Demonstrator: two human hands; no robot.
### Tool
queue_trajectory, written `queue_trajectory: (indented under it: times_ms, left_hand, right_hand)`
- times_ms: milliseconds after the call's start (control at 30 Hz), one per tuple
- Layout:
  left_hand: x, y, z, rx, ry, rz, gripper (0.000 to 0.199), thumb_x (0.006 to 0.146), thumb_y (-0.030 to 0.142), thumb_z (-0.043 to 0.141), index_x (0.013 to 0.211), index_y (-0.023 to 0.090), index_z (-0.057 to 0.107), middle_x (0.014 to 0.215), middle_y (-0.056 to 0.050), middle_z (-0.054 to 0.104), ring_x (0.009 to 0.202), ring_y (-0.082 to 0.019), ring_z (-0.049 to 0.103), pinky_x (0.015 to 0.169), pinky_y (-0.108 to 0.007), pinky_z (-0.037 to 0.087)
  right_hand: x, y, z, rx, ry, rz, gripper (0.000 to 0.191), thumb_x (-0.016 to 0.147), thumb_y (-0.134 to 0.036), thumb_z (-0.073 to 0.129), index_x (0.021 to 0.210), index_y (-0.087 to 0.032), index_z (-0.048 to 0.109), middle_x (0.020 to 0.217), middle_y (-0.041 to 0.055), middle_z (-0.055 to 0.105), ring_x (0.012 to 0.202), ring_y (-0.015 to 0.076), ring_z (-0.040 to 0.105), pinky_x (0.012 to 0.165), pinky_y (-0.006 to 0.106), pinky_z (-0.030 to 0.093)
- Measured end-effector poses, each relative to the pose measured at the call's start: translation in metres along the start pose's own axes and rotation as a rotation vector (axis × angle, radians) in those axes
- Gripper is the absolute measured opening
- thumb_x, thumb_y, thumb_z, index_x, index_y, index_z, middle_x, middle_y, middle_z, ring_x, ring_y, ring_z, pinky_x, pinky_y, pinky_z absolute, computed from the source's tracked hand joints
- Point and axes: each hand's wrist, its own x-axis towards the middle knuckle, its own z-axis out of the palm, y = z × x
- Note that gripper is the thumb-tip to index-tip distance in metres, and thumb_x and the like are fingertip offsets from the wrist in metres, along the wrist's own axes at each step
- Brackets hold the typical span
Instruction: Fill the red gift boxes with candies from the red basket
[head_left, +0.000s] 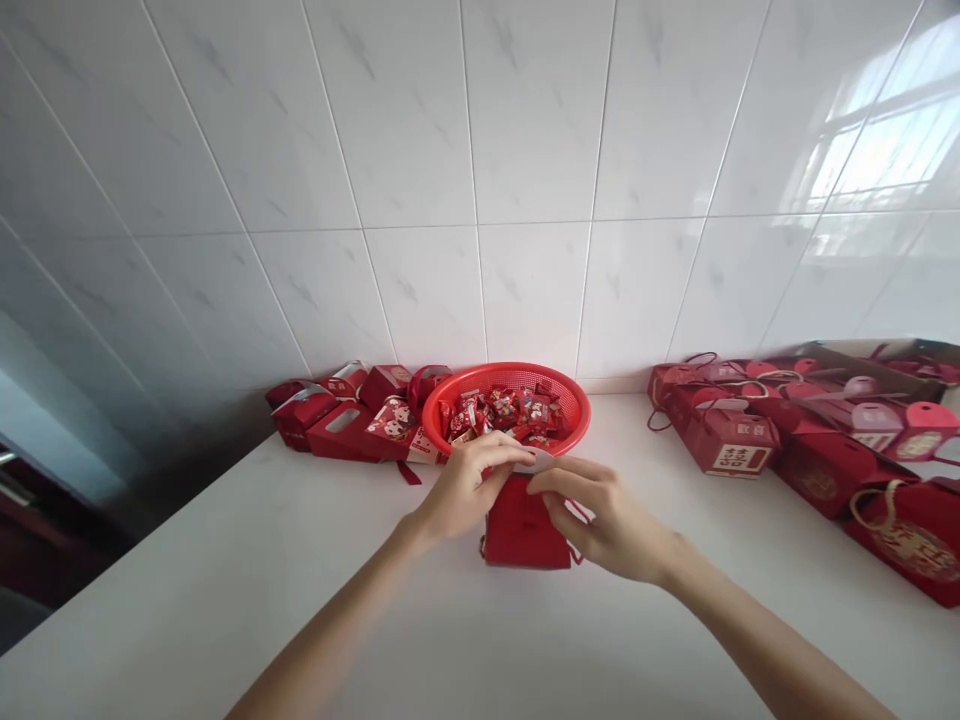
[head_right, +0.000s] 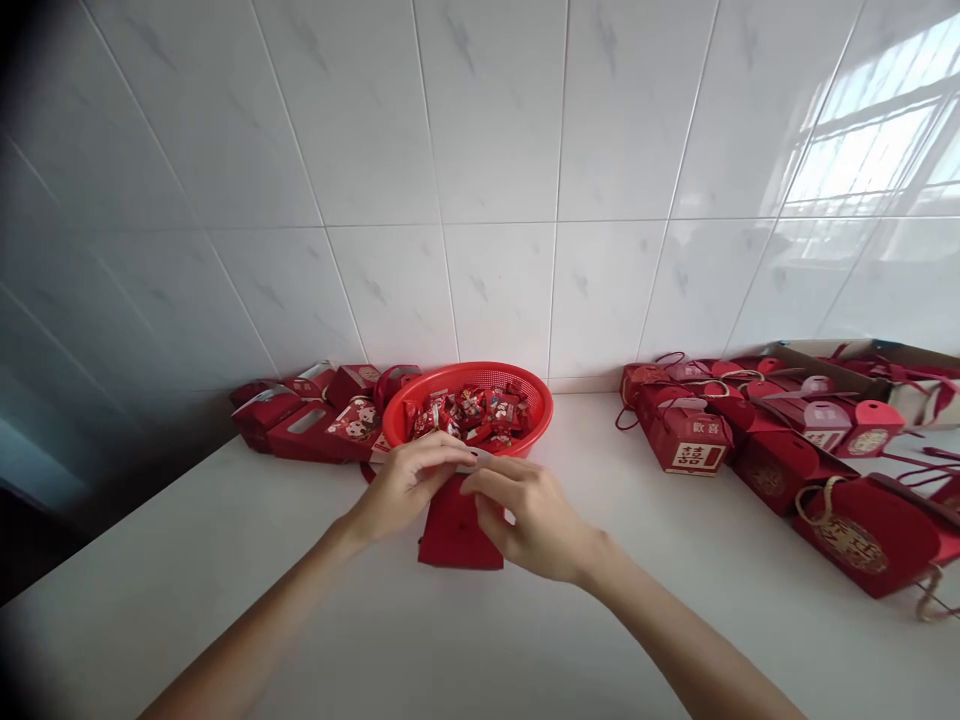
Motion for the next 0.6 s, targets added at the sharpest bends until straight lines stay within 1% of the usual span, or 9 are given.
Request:
queue_trajectory:
  times_ms: [67,133,200,267,367,433,533,600]
  left_hand:
    - [0.002,-0.003,0.005,-0.030,-0.024,-0.032,0.029,0.094,0.016,0.048,0.100,0.022,0.076,0.101,-0.007,0.073,0.095,-0.019,0.069,0.087,-0.033,0.056]
    - [0.003,-0.007,0.008,-0.034,-0.045,-0.059,0.030,0.093,0.015,0.048,0.097,0.022,0.077,0.100,-0.007,0.073,0.094,-0.019,0.068,0.087,-0.033,0.056]
    - [0.002,-0.011,0.009,-0.029,-0.069,-0.075,0.031,0.092,0.013,0.047,0.095,0.021,0.077,0.099,-0.007,0.073,0.093,-0.019,0.068,0.086,-0.032,0.056]
    - [0.002,-0.015,0.008,-0.005,-0.102,-0.084,0.033,0.090,0.012,0.047,0.093,0.022,0.078,0.099,-0.007,0.073,0.093,-0.019,0.068,0.084,-0.031,0.056]
    - [0.000,-0.020,0.006,0.073,-0.150,-0.081,0.033,0.084,0.006,0.048,0.085,0.021,0.077,0.097,-0.006,0.072,0.087,-0.017,0.067,0.076,-0.028,0.054]
    - [-0.001,-0.024,0.004,0.136,-0.162,-0.069,0.036,0.080,0.002,0.047,0.082,0.021,0.077,0.094,-0.005,0.071,0.084,-0.017,0.066,0.073,-0.027,0.052]
    - [-0.001,-0.027,0.002,0.231,-0.180,-0.043,0.044,0.078,-0.003,0.043,0.085,0.023,0.078,0.093,-0.003,0.069,0.083,-0.016,0.064,0.075,-0.028,0.050]
    - [0.000,-0.029,0.001,0.298,-0.179,-0.036,0.049,0.077,-0.005,0.042,0.086,0.025,0.079,0.095,-0.003,0.069,0.087,-0.017,0.064,0.080,-0.030,0.050]
  right_hand:
    - [0.011,-0.002,-0.006,-0.049,-0.207,0.045,0.023,0.087,-0.005,0.047,0.092,-0.018,0.065,0.081,0.0029,0.065,0.064,0.0122,0.052,0.058,0.024,0.040]
    - [0.020,-0.003,-0.007,-0.075,-0.386,0.090,0.022,0.083,-0.002,0.050,0.085,-0.018,0.066,0.078,0.0016,0.065,0.063,0.0110,0.048,0.057,0.023,0.035]
    - [0.027,-0.003,-0.004,-0.077,-0.517,0.130,0.022,0.081,-0.001,0.051,0.079,-0.017,0.065,0.075,0.0005,0.064,0.062,0.0104,0.046,0.057,0.023,0.032]
    - [0.031,-0.002,0.002,-0.081,-0.592,0.149,0.022,0.081,-0.001,0.051,0.075,-0.017,0.064,0.073,0.0001,0.062,0.063,0.0106,0.044,0.057,0.024,0.030]
    - [0.035,0.000,0.010,-0.099,-0.601,0.160,0.021,0.084,-0.005,0.052,0.069,-0.016,0.060,0.077,0.0012,0.061,0.063,0.0104,0.042,0.057,0.025,0.030]
    - [0.037,0.000,0.010,-0.110,-0.587,0.162,0.024,0.087,-0.006,0.052,0.065,-0.015,0.058,0.081,0.0017,0.061,0.061,0.0095,0.041,0.056,0.025,0.029]
    - [0.037,0.000,0.001,-0.161,-0.568,0.175,0.028,0.092,-0.007,0.048,0.067,-0.016,0.059,0.078,0.0016,0.059,0.058,0.0091,0.040,0.054,0.025,0.028]
    - [0.036,0.001,-0.007,-0.217,-0.537,0.216,0.025,0.092,-0.007,0.049,0.074,-0.016,0.063,0.075,0.0011,0.059,0.057,0.0095,0.043,0.053,0.026,0.027]
